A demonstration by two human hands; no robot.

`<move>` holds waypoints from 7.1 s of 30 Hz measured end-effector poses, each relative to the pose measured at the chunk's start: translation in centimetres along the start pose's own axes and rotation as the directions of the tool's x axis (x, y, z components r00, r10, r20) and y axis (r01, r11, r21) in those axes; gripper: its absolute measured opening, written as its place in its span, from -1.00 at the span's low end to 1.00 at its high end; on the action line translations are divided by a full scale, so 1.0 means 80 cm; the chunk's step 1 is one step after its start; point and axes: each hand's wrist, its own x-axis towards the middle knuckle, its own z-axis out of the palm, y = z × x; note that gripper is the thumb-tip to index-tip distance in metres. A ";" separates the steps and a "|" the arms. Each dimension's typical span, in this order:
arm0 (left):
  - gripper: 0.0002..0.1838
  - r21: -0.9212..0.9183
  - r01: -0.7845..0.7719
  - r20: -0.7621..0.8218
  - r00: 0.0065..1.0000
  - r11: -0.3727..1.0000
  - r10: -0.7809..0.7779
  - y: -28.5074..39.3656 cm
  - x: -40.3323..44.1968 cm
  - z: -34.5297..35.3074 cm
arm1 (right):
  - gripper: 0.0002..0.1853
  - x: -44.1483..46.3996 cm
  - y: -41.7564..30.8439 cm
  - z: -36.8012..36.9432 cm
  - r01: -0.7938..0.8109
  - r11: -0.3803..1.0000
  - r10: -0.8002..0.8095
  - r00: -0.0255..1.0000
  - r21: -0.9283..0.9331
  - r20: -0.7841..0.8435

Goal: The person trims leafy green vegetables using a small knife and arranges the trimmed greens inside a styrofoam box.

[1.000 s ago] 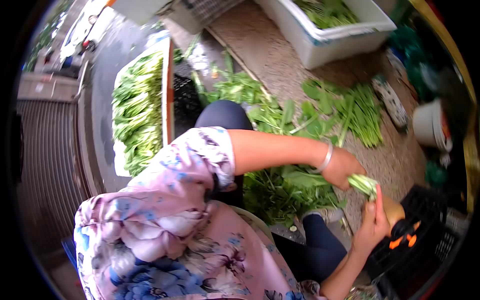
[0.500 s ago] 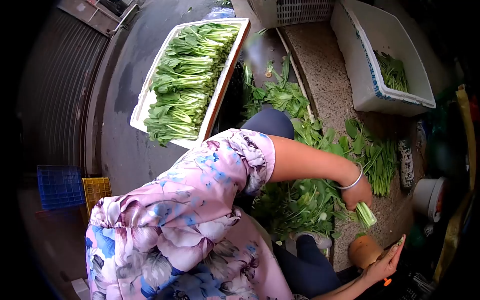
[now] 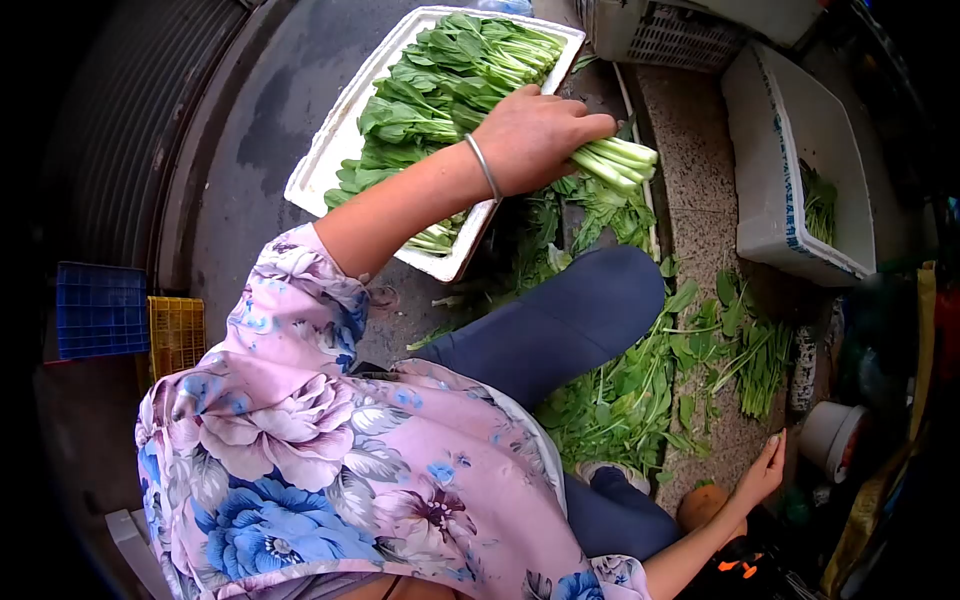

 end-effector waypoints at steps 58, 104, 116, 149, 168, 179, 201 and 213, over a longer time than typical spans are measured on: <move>-0.73 -0.893 -0.181 -0.076 0.963 0.412 0.258 0.230 0.144 0.033 | -0.76 -0.017 0.126 0.103 -0.573 0.740 0.658 0.724 -0.352 0.206; -0.73 -0.891 0.349 0.440 0.508 0.290 0.740 0.366 0.174 0.183 | -0.52 -0.002 -0.091 0.086 -0.190 0.241 0.270 0.955 0.952 0.123; -0.75 -0.822 0.504 0.527 0.500 0.264 0.687 0.360 0.165 0.214 | -0.63 -0.001 -0.055 0.110 -0.210 0.338 0.264 0.957 0.917 0.121; -0.81 -0.739 -0.184 0.344 0.724 0.648 0.598 0.368 0.173 0.199 | -0.53 0.137 0.264 0.096 -0.629 0.715 0.687 0.713 -0.305 0.138; -0.80 -0.757 -0.161 0.351 0.717 0.633 0.602 0.362 0.173 0.197 | -0.23 0.115 0.246 0.122 -0.803 0.511 0.826 0.558 0.305 0.084; -0.75 -0.715 -0.152 0.308 0.808 0.683 0.503 0.376 0.178 0.185 | -0.57 0.152 0.199 0.074 -0.734 0.449 0.812 0.573 0.510 0.109; -0.48 -0.780 -0.443 0.119 0.589 0.442 0.799 0.404 0.131 0.161 | -0.56 -0.030 -0.108 -0.052 -0.711 0.430 0.455 0.703 0.557 0.547; -0.40 -0.849 0.528 0.313 0.490 0.009 0.814 0.397 0.131 0.158 | -0.59 -0.035 -0.115 -0.054 -0.257 0.724 0.293 0.955 0.641 0.051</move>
